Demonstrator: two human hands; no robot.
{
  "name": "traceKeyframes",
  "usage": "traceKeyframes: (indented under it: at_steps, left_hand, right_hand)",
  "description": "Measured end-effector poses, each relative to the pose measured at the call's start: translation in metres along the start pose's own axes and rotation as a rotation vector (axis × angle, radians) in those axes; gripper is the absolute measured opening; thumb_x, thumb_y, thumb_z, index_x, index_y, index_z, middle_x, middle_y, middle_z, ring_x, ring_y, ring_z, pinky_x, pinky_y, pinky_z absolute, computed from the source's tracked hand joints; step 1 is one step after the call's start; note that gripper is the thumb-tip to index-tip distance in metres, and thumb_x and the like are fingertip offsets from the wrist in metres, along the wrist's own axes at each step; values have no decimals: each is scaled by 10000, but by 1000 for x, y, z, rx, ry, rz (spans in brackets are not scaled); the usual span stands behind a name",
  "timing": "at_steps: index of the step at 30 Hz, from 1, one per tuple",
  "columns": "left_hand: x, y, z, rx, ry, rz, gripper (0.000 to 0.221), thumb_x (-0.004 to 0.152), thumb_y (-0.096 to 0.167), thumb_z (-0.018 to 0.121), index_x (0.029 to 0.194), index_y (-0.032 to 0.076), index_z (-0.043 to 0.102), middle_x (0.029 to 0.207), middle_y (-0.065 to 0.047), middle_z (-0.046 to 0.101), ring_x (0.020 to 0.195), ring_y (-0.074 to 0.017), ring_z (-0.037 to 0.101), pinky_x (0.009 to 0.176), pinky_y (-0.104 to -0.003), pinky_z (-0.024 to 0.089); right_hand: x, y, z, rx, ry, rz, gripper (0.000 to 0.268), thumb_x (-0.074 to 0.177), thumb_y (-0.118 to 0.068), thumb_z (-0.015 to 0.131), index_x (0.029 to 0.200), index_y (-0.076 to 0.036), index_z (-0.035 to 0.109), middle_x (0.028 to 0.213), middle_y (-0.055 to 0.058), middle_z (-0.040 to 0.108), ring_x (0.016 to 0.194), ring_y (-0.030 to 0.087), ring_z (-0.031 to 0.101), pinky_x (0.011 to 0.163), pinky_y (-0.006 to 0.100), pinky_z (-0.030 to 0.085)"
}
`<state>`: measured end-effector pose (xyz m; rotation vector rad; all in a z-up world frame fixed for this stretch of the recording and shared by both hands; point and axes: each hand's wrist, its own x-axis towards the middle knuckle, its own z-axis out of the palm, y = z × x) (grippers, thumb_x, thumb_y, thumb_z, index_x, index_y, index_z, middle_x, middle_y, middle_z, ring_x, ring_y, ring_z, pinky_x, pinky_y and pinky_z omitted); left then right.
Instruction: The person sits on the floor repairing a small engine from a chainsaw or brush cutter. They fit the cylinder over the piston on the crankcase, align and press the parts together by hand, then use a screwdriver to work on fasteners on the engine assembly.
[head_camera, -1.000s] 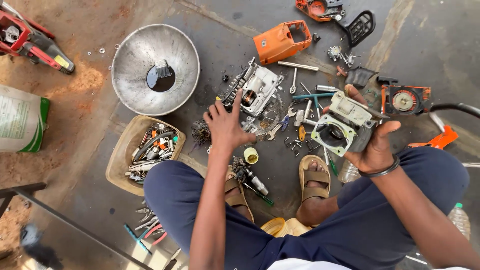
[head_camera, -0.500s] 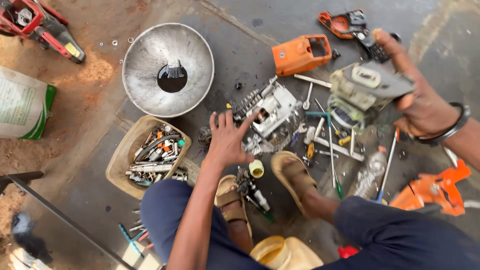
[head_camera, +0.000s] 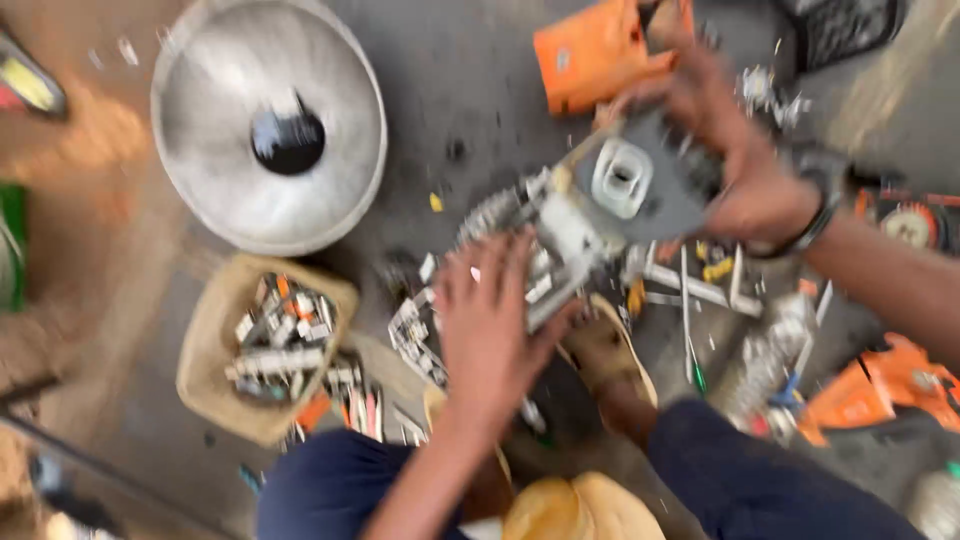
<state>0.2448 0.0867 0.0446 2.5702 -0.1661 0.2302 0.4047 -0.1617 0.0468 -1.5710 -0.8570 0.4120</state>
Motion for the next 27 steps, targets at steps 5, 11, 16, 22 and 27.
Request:
traceKeyframes:
  at_steps: [5, 11, 16, 22, 27]
  left_hand:
    - [6, -7, 41, -70, 145, -121, 714, 787, 344, 860, 1362, 26, 580, 1297, -131, 613, 1200, -368, 523, 1011, -508, 384]
    - [-5, -10, 50, -359, 154, -239, 612, 795, 205, 872, 1313, 5, 614, 1244, -136, 654, 1130, -336, 587, 979, -457, 443]
    - [0, -16, 43, -498, 207, -257, 618, 780, 109, 859, 1323, -25, 595, 1235, -177, 639, 1154, -364, 603, 1001, -459, 488]
    - [-3, -20, 44, -592, 204, -279, 592, 771, 99, 864, 1290, -27, 610, 1226, -172, 647, 1152, -360, 606, 991, -448, 497]
    - [-6, -24, 43, -665, 195, -275, 597, 745, 76, 868, 1283, -13, 622, 1219, -155, 667, 1159, -348, 611, 980, -433, 502]
  right_hand:
    - [18, 11, 21, -108, -74, 26, 1468, 500, -259, 970, 1684, -214, 104, 1491, 122, 487, 1443, 271, 489, 1240, 460, 394]
    - [4, 24, 33, 24, -74, 152, 1397, 576, -273, 962, 1685, -222, 113, 1510, 122, 517, 1509, 281, 480, 1289, 466, 394]
    - [18, 18, 37, -65, -111, 98, 1459, 503, -254, 964, 1685, -240, 110, 1451, 115, 537, 1528, 298, 464, 1320, 494, 362]
    - [3, 20, 40, -7, -83, 127, 1461, 491, -255, 978, 1678, -254, 127, 1466, 111, 511, 1551, 336, 425, 1254, 537, 376]
    - [2, 7, 51, -61, -73, 136, 1487, 456, -260, 959, 1679, -290, 113, 1430, 96, 548, 1536, 332, 435, 1292, 541, 380]
